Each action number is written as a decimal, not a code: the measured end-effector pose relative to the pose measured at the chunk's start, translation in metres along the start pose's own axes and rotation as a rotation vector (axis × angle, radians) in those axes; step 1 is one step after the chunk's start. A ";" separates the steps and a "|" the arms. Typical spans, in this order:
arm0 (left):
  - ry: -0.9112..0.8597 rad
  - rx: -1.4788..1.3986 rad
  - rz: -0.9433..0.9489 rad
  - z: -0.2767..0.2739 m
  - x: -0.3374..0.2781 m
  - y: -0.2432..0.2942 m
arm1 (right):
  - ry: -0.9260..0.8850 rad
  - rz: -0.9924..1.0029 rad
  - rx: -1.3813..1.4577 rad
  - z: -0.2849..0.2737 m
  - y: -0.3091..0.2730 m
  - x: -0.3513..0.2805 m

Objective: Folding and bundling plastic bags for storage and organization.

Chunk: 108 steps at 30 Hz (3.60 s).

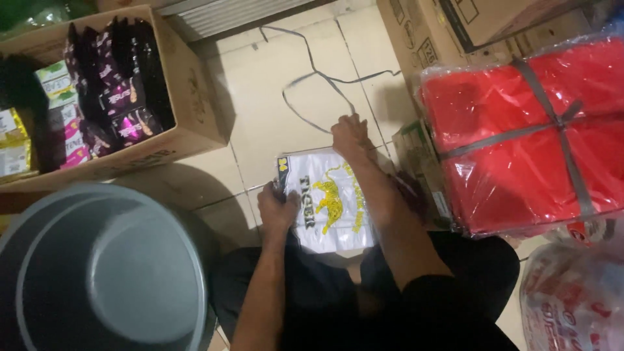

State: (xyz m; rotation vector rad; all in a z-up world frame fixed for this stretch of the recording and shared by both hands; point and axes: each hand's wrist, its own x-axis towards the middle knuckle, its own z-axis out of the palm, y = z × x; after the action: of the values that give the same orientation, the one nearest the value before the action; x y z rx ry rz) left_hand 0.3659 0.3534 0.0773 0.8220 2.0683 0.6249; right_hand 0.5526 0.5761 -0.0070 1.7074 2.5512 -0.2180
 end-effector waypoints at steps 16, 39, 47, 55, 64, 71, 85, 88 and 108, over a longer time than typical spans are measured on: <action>-0.240 -0.098 1.050 -0.041 -0.023 0.031 | 0.400 -0.248 0.889 -0.178 0.027 -0.301; -1.021 -0.629 0.426 -0.124 -0.071 0.057 | 0.427 0.575 -0.397 -0.251 0.139 -0.494; -1.069 -0.509 0.732 -0.100 -0.167 0.096 | 0.828 -0.291 0.701 -0.259 -0.020 -0.372; -0.963 -0.416 0.729 -0.121 -0.198 0.111 | 0.615 -0.439 1.141 -0.268 -0.053 -0.345; -0.264 0.323 0.959 -0.102 -0.145 0.095 | 0.574 -0.380 0.680 -0.253 -0.034 -0.315; -0.218 0.225 0.939 -0.073 -0.121 0.098 | 0.471 -0.469 0.652 -0.214 -0.039 -0.270; 0.231 0.278 0.179 0.006 0.118 -0.020 | -0.013 -0.016 0.751 -0.085 0.044 -0.091; 0.204 0.132 0.049 0.028 0.133 -0.044 | 0.074 0.078 0.720 -0.038 0.059 -0.070; -0.098 -0.290 -0.063 0.013 0.090 0.017 | 0.142 0.769 1.515 -0.022 0.034 -0.118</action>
State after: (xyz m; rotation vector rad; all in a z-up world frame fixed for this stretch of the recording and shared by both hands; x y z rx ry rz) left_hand 0.3407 0.4322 0.0368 0.6051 1.8524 0.8109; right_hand 0.6297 0.4843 0.0276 2.8433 1.3176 -2.3488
